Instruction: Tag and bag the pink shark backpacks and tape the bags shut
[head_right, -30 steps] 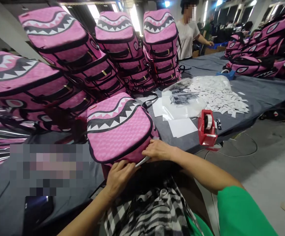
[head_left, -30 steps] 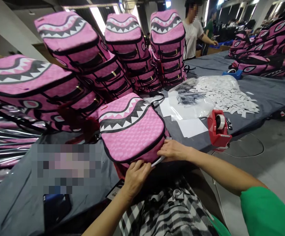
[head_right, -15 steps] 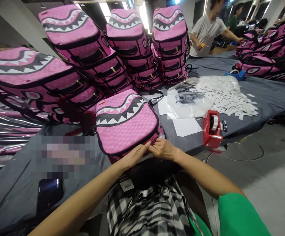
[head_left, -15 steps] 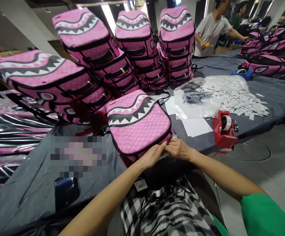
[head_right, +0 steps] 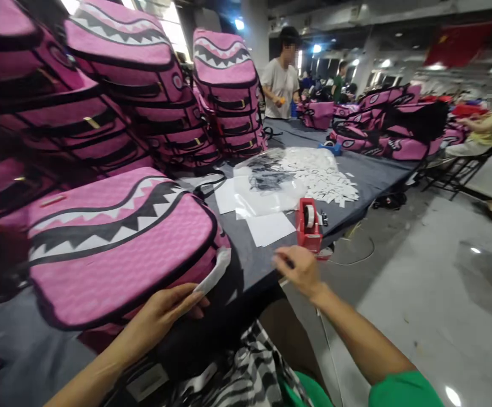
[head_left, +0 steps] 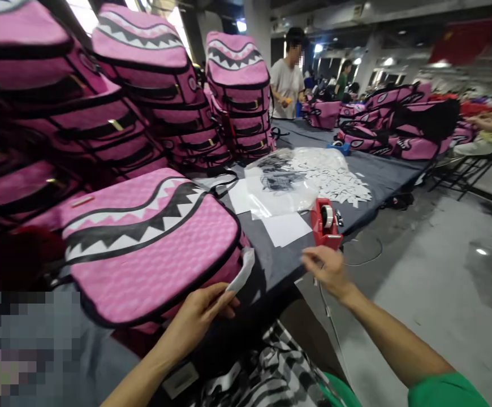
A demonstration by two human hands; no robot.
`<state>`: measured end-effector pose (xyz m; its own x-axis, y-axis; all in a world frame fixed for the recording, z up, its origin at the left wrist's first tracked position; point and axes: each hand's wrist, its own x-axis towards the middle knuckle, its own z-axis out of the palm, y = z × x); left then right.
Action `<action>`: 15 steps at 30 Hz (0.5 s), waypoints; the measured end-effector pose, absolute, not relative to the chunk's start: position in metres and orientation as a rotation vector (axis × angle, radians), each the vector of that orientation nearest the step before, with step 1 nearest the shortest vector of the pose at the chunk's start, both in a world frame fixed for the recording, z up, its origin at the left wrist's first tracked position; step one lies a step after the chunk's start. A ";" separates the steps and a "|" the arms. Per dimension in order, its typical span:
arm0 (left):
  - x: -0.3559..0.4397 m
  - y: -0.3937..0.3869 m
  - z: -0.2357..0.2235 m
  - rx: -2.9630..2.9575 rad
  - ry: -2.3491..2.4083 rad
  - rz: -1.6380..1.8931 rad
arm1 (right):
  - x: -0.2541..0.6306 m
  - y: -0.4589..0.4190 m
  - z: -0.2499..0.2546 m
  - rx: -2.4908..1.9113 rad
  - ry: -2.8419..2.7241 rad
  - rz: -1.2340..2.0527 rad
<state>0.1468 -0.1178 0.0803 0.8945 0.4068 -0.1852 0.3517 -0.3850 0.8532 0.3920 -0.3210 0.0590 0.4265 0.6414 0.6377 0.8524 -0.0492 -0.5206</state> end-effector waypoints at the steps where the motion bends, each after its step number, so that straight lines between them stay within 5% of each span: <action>1: 0.151 -0.119 0.074 2.013 0.548 0.115 | 0.410 -0.338 0.064 -1.881 -1.013 -0.277; 5: 0.165 -0.131 0.053 2.112 0.558 0.302 | 0.470 -0.366 0.075 -2.047 -0.371 -0.122; 15: 0.167 -0.150 0.050 2.710 0.666 0.215 | 0.483 -0.333 0.071 -1.939 -0.316 0.097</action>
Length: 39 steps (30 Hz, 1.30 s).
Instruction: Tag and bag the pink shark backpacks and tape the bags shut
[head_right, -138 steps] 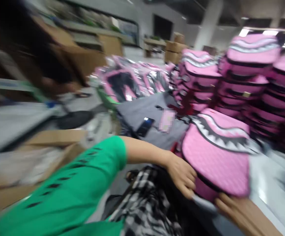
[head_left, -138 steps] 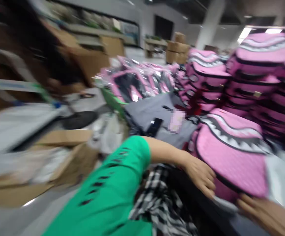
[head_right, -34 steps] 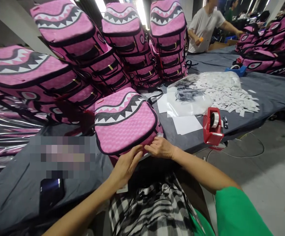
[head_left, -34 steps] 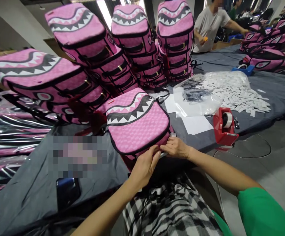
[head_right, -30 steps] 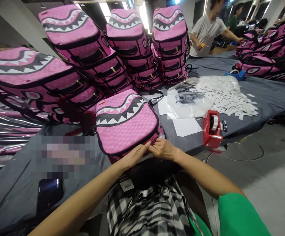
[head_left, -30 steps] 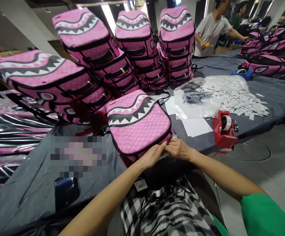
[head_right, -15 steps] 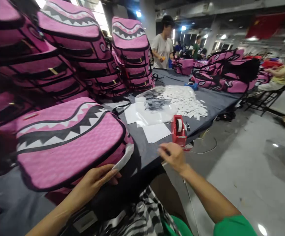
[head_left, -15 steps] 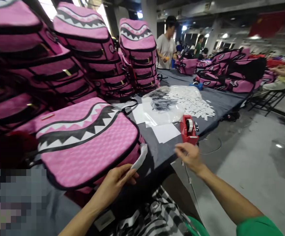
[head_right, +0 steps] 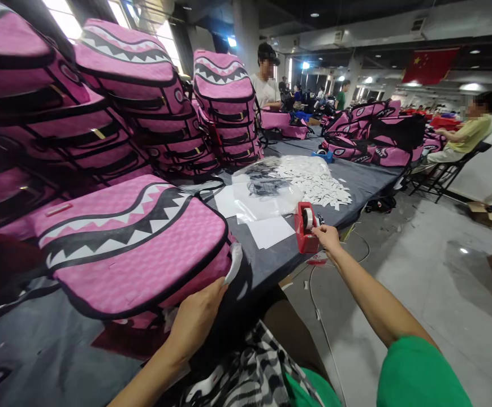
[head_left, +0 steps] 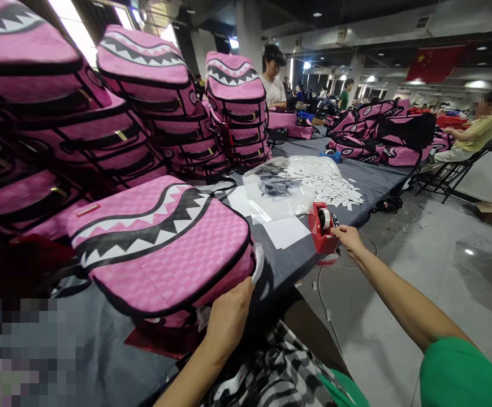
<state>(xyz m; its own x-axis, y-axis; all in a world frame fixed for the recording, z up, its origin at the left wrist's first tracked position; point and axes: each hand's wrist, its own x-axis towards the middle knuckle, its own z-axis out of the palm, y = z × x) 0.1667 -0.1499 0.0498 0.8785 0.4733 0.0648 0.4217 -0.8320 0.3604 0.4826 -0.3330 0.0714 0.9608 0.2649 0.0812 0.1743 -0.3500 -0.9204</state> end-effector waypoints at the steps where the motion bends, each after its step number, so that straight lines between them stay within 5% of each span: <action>1: 0.167 -0.151 0.052 2.738 0.714 0.183 | 0.479 -0.336 0.072 -1.921 -0.327 0.079; 10: 0.166 -0.139 0.058 2.238 0.653 0.250 | 0.401 -0.335 0.020 -1.303 -0.108 0.347; 17: 0.163 -0.139 0.076 2.162 0.608 0.203 | 0.291 -0.273 0.005 -0.933 -0.410 1.022; 39: 0.166 -0.143 0.063 1.924 0.702 0.314 | 0.275 -0.217 -0.018 -1.059 -0.662 1.143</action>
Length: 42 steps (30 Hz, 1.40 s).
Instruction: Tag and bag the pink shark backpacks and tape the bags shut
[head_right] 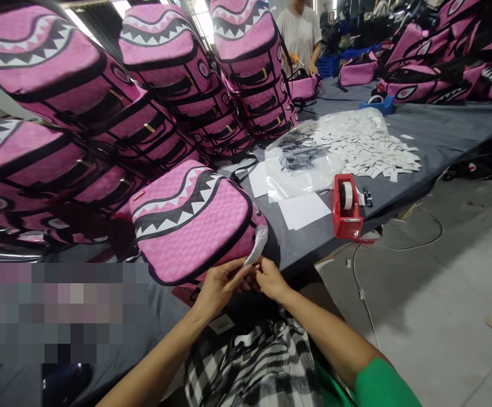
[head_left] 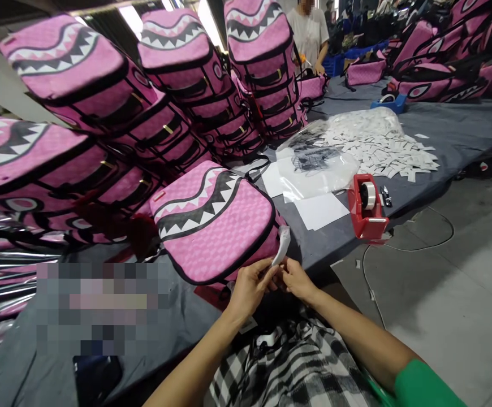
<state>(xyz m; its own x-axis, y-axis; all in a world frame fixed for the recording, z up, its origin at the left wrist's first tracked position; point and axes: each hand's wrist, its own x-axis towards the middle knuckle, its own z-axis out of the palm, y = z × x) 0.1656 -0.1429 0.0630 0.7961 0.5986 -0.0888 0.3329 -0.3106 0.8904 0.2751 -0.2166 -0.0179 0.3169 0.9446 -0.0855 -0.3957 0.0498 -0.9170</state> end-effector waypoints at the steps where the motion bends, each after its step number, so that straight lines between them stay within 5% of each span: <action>1: 0.165 -0.144 0.062 1.962 0.694 0.346 | 0.274 -0.214 -0.017 -1.053 -0.635 1.162; 7: 0.162 -0.148 0.052 2.160 0.601 0.533 | 0.266 -0.235 -0.007 -1.011 -0.369 1.110; 14: 0.157 -0.145 0.040 2.293 0.621 0.809 | 0.270 -0.244 0.006 -0.377 -0.201 1.567; 20: 0.156 -0.144 0.043 2.376 0.711 0.440 | 0.275 -0.238 -0.008 -0.254 -0.176 1.510; 23: 0.153 -0.144 0.032 2.744 0.509 0.585 | 0.280 -0.256 -0.014 -0.261 -0.182 1.500; 29: 0.136 -0.147 0.010 3.414 0.200 0.797 | 0.308 -0.279 -0.006 -0.711 -0.284 1.384; 34: 0.096 -0.138 0.011 3.337 0.061 0.846 | 0.335 -0.250 0.018 -1.303 -0.698 0.705; 38: 0.072 -0.111 0.020 3.178 0.303 1.069 | 0.344 -0.220 0.031 -1.486 -0.988 0.478; 42: 0.071 -0.088 0.035 3.324 0.044 0.709 | 0.358 -0.198 0.044 -1.672 -1.047 0.623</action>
<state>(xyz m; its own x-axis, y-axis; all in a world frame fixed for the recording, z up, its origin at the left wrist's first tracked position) 0.0706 -0.0884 0.0354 0.9142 -0.0282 0.4043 0.0778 -0.9668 -0.2434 0.3580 -0.1981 0.0439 0.4871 0.8692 0.0851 0.3400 -0.0990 -0.9352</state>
